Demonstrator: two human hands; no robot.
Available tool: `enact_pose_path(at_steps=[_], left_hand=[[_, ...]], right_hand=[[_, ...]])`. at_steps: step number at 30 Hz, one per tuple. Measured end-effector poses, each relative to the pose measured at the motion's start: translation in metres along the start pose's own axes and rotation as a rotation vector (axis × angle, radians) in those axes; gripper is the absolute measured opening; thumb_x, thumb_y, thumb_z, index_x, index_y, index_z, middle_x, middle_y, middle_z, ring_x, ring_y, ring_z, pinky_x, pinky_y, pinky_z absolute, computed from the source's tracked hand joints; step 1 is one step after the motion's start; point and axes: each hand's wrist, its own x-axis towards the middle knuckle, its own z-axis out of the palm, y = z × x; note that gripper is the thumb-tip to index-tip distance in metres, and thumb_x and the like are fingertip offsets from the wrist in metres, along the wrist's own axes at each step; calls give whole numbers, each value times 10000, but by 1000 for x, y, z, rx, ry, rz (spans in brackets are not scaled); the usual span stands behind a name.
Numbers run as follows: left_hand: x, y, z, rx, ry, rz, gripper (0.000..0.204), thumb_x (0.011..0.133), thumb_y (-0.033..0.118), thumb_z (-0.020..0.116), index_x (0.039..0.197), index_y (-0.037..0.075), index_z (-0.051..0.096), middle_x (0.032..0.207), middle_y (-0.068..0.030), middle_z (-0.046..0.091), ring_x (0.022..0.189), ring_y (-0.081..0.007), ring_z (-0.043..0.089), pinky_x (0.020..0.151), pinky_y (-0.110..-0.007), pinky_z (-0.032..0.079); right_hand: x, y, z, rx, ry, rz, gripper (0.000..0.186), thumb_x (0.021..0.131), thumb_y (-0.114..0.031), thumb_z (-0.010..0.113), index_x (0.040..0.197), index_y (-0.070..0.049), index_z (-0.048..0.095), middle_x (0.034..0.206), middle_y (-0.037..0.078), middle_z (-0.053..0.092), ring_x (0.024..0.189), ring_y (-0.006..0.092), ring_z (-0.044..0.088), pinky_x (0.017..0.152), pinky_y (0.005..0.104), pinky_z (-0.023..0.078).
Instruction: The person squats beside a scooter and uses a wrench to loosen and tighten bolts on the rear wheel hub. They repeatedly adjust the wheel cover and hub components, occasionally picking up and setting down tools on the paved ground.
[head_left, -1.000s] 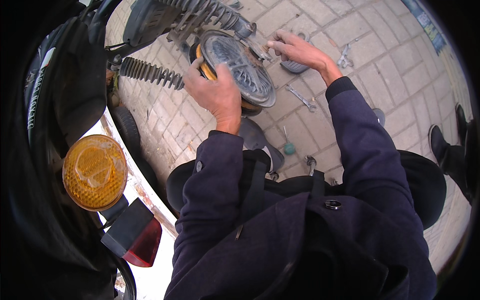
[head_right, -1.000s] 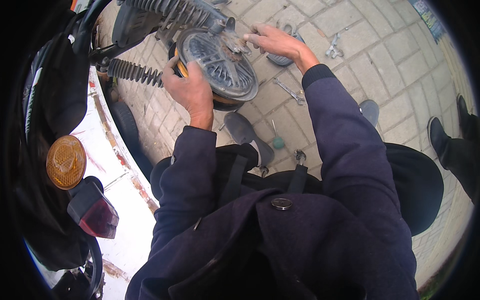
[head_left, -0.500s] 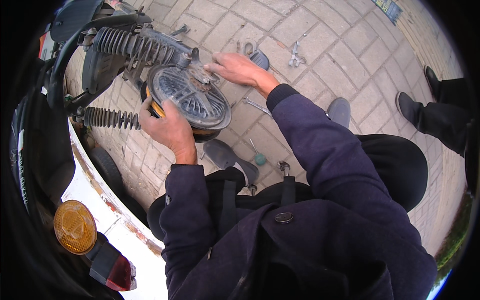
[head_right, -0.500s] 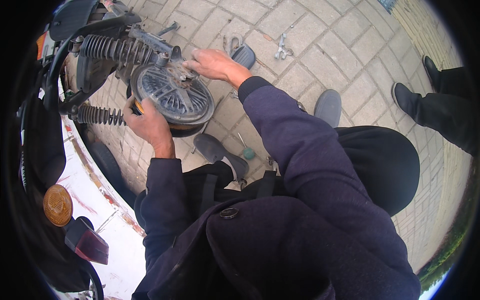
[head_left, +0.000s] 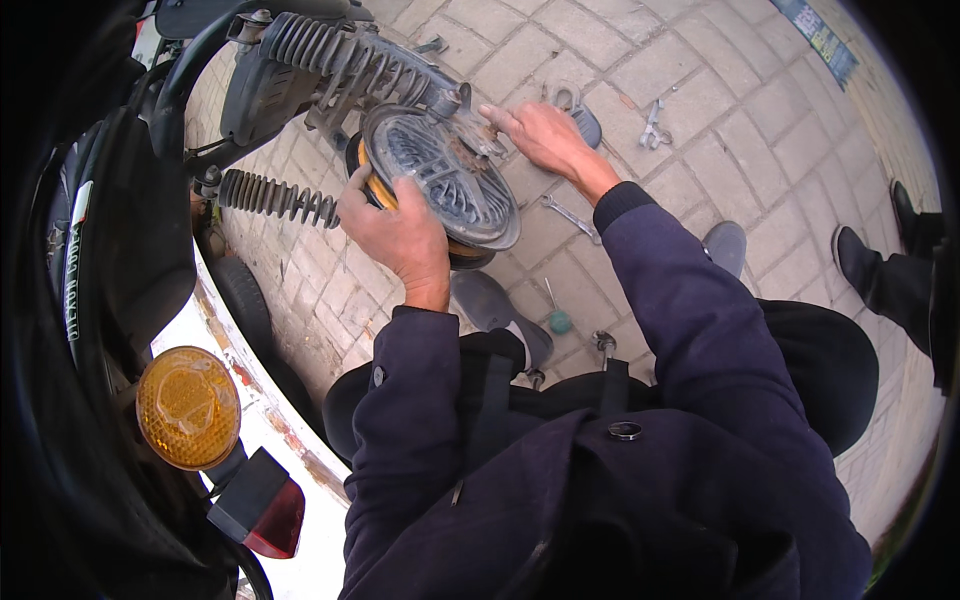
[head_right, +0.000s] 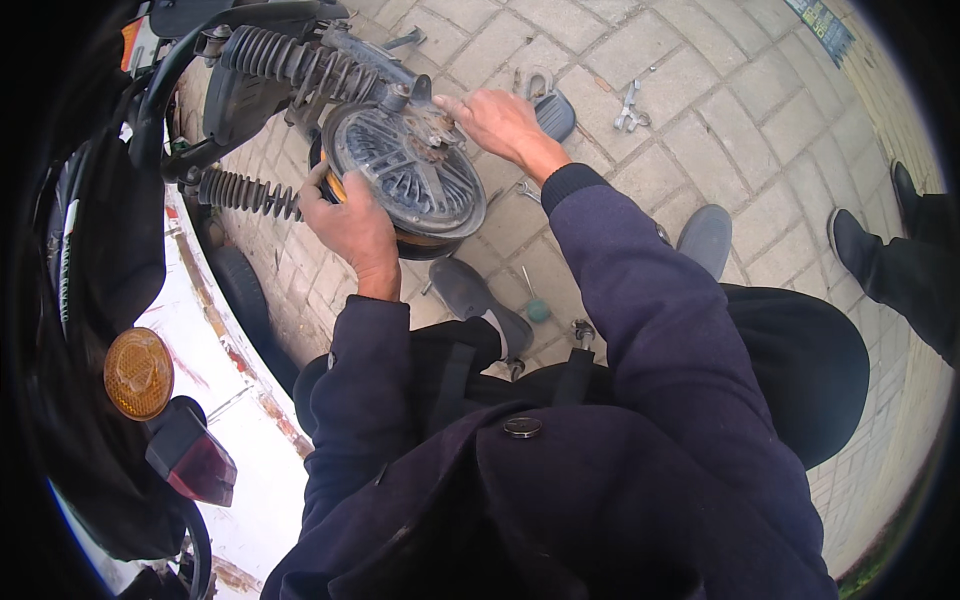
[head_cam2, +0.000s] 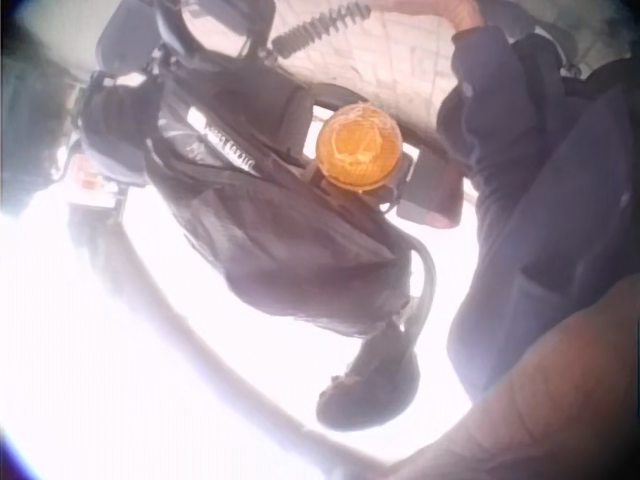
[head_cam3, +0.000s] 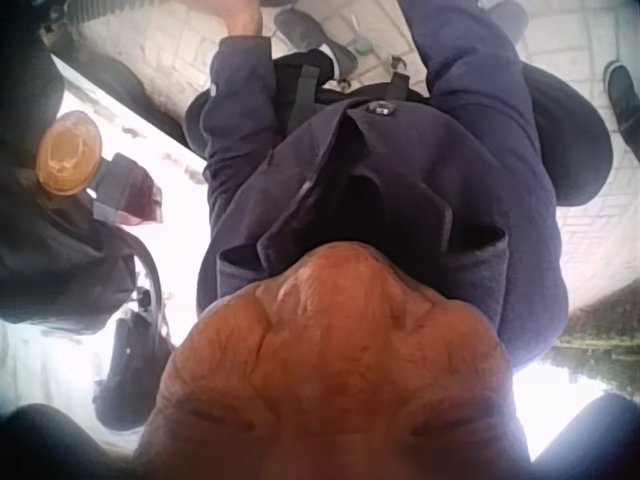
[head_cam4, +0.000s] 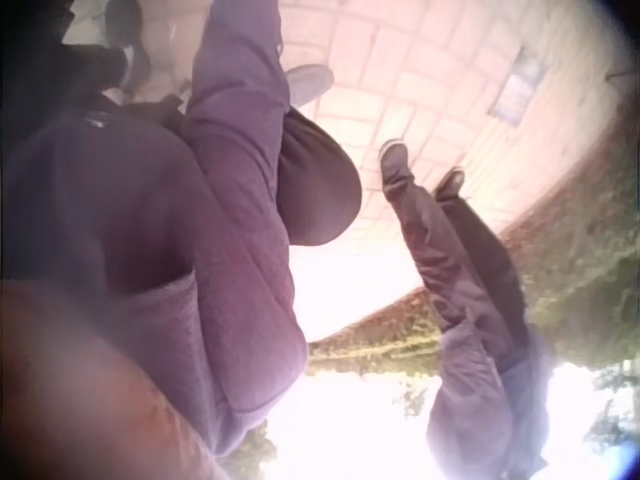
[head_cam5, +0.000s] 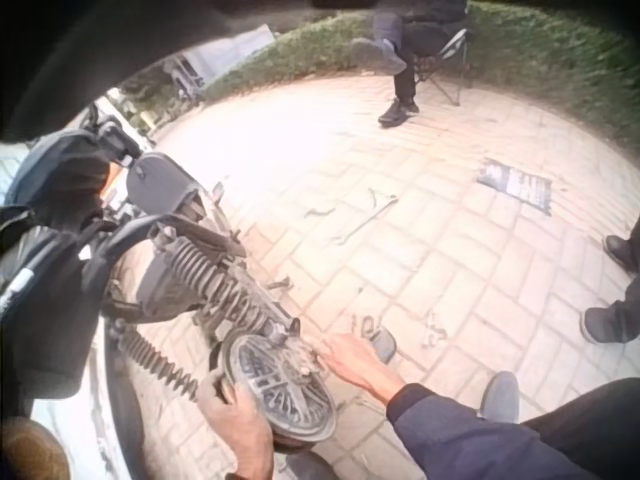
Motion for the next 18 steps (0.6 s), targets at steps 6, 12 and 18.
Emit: enact_pose_path(at_steps=[6,12,18], left_hand=[[-1,-1,0,70,35,53,402,846,138,647,1167,-102,617,1156,-234,625,1104,-349,599,1018,-408,430],[-1,-1,-1,86,29,46,411,848,149,658,1175,-97,615,1165,-235,620,1106,-358,595,1014,-413,430],[-1,1,-2,91,24,38,416,848,158,653,1176,-95,614,1163,-240,612,1108,-366,587,1016,-421,424]], right_hand=[[0,10,-9,246,-32,-83,731,1001,-654,456,900,41,662,849,276,647,860,423,622,779,489,470],[9,11,4,-34,-5,-102,588,1040,-556,447,1023,-1,639,829,118,603,784,242,576,734,369,457],[2,11,-1,205,9,-151,698,1039,-601,394,987,45,654,842,247,642,841,405,620,782,464,468]])
